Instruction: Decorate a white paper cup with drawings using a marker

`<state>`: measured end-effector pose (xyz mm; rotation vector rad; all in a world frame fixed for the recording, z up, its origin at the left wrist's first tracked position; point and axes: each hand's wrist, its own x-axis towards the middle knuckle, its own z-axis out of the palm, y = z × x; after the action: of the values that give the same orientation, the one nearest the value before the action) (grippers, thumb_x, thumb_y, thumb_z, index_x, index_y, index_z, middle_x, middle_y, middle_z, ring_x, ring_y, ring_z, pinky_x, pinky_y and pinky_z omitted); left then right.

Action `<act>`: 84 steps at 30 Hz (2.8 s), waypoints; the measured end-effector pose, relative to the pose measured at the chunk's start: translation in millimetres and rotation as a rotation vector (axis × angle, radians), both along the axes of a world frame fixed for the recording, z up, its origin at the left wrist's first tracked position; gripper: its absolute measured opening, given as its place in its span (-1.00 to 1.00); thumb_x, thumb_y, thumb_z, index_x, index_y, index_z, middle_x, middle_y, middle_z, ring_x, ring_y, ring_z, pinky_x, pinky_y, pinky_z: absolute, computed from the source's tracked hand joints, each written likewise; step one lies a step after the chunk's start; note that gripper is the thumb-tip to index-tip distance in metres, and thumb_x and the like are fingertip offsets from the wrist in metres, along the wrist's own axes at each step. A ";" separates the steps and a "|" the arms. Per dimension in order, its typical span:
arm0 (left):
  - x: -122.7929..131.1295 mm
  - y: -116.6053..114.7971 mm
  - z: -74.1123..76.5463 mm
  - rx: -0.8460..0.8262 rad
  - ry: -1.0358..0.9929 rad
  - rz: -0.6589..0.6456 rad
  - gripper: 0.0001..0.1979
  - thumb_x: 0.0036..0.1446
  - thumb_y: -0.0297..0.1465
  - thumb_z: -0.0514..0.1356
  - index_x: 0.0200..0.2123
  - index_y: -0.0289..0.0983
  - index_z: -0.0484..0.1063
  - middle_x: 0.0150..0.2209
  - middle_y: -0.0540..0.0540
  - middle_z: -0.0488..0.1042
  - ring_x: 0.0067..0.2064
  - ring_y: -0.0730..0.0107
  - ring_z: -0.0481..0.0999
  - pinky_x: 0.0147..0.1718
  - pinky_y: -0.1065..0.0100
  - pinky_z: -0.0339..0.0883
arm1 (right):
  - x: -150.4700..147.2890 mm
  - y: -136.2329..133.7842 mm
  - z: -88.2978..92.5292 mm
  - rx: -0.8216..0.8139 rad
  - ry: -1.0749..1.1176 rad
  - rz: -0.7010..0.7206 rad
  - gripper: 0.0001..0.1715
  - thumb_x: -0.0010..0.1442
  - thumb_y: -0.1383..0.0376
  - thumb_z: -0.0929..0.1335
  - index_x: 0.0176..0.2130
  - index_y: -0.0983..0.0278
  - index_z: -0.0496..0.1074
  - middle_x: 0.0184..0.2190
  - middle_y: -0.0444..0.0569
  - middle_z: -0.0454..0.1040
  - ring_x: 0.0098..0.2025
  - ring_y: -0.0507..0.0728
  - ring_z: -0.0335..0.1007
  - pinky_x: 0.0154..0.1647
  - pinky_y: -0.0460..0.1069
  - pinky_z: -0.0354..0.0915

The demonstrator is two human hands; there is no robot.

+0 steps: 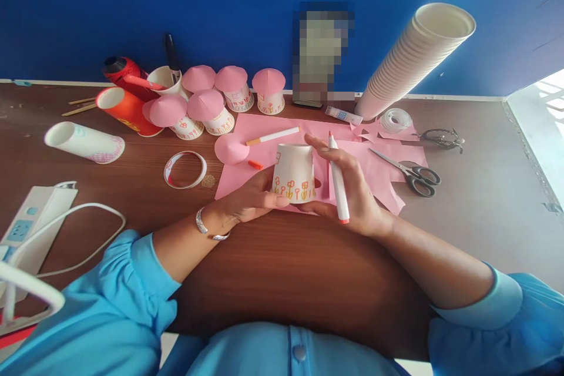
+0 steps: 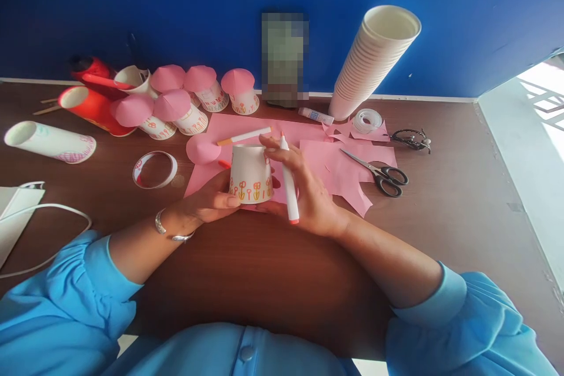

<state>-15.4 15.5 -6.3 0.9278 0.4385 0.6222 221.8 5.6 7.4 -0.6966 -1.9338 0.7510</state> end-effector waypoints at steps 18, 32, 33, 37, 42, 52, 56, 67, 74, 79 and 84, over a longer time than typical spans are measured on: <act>6.9 -3.3 -0.2 0.086 0.148 0.246 -0.35 0.03 -0.28 0.55 0.16 -0.15 0.41 0.08 -0.17 0.57 0.13 0.02 0.61 0.11 0.03 0.51 | -2.4 -12.5 6.1 0.159 0.036 -0.201 -0.27 0.42 0.08 0.44 0.45 0.04 0.25 0.07 0.14 0.59 0.08 0.39 0.57 0.10 0.38 0.54; 8.8 -3.3 4.6 0.110 0.216 0.259 -0.30 0.03 -0.26 0.55 0.20 -0.13 0.37 0.00 -0.14 0.59 0.02 0.10 0.61 -0.05 0.14 0.48 | -5.3 -25.8 22.8 0.070 0.082 -0.069 -0.72 0.31 0.47 0.39 -0.05 0.13 0.46 -0.41 -0.07 0.51 -0.37 0.17 0.55 -0.49 0.05 0.48; 8.9 -3.3 4.9 0.117 0.214 0.256 -0.28 0.03 -0.26 0.55 0.21 -0.13 0.36 0.01 -0.14 0.58 0.03 0.10 0.60 -0.05 0.14 0.48 | -5.7 -25.2 21.9 0.084 0.072 -0.057 -0.71 0.29 0.48 0.39 -0.06 0.14 0.46 -0.43 -0.09 0.50 -0.37 0.17 0.56 -0.50 0.04 0.48; 10.2 -3.0 4.3 0.138 0.201 0.247 -0.24 0.03 -0.24 0.54 0.25 -0.12 0.33 0.04 -0.16 0.56 0.03 0.10 0.59 -0.07 0.16 0.49 | -6.0 -23.7 21.5 0.111 0.063 -0.049 -0.72 0.26 0.50 0.39 -0.08 0.18 0.44 -0.48 -0.14 0.47 -0.41 0.14 0.54 -0.54 0.00 0.45; 10.8 -2.7 1.8 0.139 0.187 0.249 -0.24 0.02 -0.26 0.55 0.23 -0.11 0.32 0.08 -0.17 0.54 0.05 0.09 0.58 -0.07 0.17 0.50 | -6.0 -23.2 22.5 0.117 0.032 -0.055 -0.75 0.25 0.50 0.39 -0.12 0.19 0.43 -0.43 -0.11 0.50 -0.42 0.12 0.53 -0.55 -0.03 0.43; 9.6 -3.4 1.6 0.118 0.174 0.222 -0.27 0.00 -0.27 0.56 0.19 -0.14 0.34 0.05 -0.18 0.57 0.07 0.02 0.59 -0.04 0.11 0.51 | -6.0 -23.0 24.4 0.091 -0.014 -0.044 -0.66 0.29 0.49 0.37 -0.05 0.08 0.41 -0.40 -0.07 0.52 -0.40 0.18 0.55 -0.58 0.05 0.46; 9.3 -2.8 -1.0 0.120 0.164 0.221 -0.30 0.02 -0.28 0.55 0.18 -0.13 0.33 0.01 -0.15 0.57 0.04 0.06 0.60 -0.04 0.11 0.51 | -5.8 -22.4 23.0 0.096 0.004 -0.042 -0.74 0.28 0.48 0.38 -0.10 0.15 0.41 -0.41 -0.09 0.51 -0.40 0.14 0.55 -0.54 0.01 0.47; 9.7 -2.5 -1.2 0.127 0.174 0.225 -0.28 0.03 -0.28 0.54 0.21 -0.12 0.34 0.02 -0.16 0.56 0.03 0.07 0.60 -0.06 0.13 0.52 | -5.6 -21.9 21.6 0.112 0.001 -0.054 -0.75 0.25 0.49 0.38 -0.11 0.19 0.42 -0.36 -0.06 0.52 -0.38 0.12 0.55 -0.51 -0.01 0.47; 8.7 -2.9 -5.1 0.124 0.172 0.249 -0.27 0.02 -0.30 0.54 0.22 -0.11 0.35 0.01 -0.14 0.56 0.02 0.09 0.59 -0.05 0.12 0.51 | -4.5 -23.2 21.5 0.097 -0.010 -0.070 -0.72 0.26 0.50 0.37 -0.10 0.17 0.43 -0.34 -0.04 0.53 -0.36 0.16 0.57 -0.48 0.03 0.51; 9.1 -2.4 -2.9 0.123 0.167 0.248 -0.26 0.03 -0.30 0.54 0.23 -0.11 0.33 0.01 -0.14 0.55 0.02 0.11 0.59 -0.05 0.14 0.51 | -4.8 -23.9 21.7 0.103 -0.019 -0.085 -0.75 0.25 0.49 0.39 -0.13 0.18 0.43 -0.33 -0.05 0.54 -0.39 0.13 0.56 -0.49 0.00 0.48; 8.8 -2.7 0.1 0.105 0.163 0.238 -0.29 0.04 -0.31 0.54 0.21 -0.12 0.34 0.01 -0.13 0.55 0.03 0.13 0.60 -0.03 0.16 0.51 | -5.6 -23.8 21.3 0.104 -0.025 -0.085 -0.75 0.26 0.49 0.39 -0.13 0.16 0.43 -0.35 -0.07 0.55 -0.40 0.13 0.56 -0.49 -0.01 0.47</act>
<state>-6.6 12.8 -6.2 1.0385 0.6735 0.7947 216.3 -18.3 28.7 -0.7223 -1.9390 0.5877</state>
